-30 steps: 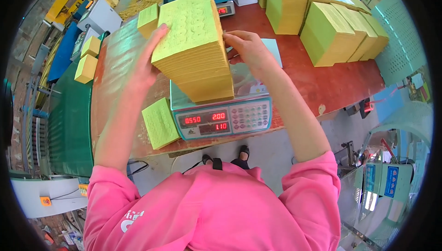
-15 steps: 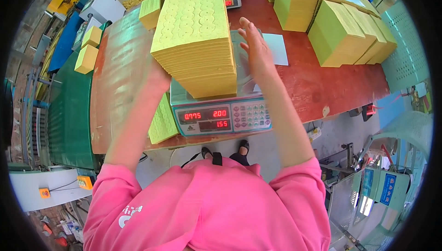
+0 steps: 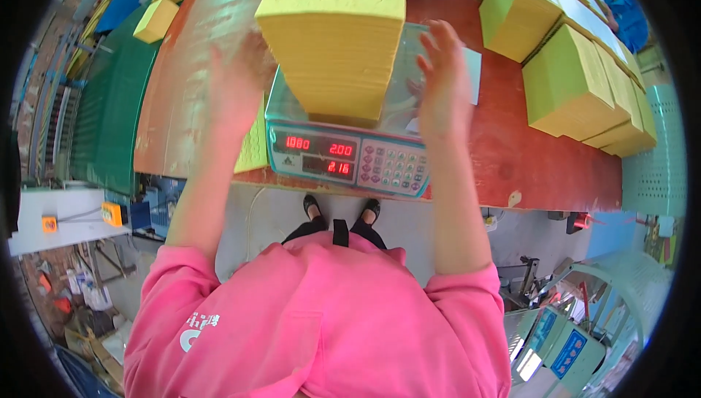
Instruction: Weighing stacks of yellow paper and packaging them using a binding machine.
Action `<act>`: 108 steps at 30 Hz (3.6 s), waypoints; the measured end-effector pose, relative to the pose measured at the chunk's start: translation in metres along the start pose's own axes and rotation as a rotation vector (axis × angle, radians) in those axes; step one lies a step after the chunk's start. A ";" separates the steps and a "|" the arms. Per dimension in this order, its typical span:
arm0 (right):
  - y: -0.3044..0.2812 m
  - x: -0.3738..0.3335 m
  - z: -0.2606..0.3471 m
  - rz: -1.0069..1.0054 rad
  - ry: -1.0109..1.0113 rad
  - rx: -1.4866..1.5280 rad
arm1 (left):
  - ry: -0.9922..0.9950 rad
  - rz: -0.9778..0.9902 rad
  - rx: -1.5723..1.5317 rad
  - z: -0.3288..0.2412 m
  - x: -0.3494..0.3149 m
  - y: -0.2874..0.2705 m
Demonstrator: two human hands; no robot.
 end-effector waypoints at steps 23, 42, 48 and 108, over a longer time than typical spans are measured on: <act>-0.022 -0.265 -0.003 -0.371 0.176 0.160 | -0.749 -0.306 -0.515 0.014 -0.249 -0.138; -0.022 -0.282 -0.030 -0.329 0.310 0.111 | -0.276 -0.103 0.409 -0.007 -0.180 -0.124; 0.006 -0.253 -0.057 -0.089 0.530 0.059 | 0.099 0.314 1.118 -0.014 -0.152 -0.078; 0.078 0.010 0.142 0.147 -0.023 -0.488 | -0.363 0.269 0.177 -0.129 0.092 0.089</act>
Point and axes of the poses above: each hand's wrist, its own x-axis towards the middle knuckle, its own y-axis out of the palm, z = x × y, the point moved 6 cm from there along x, towards the middle knuckle, and after that the axes turned 6 degrees about -x, right-handed, at the moved point
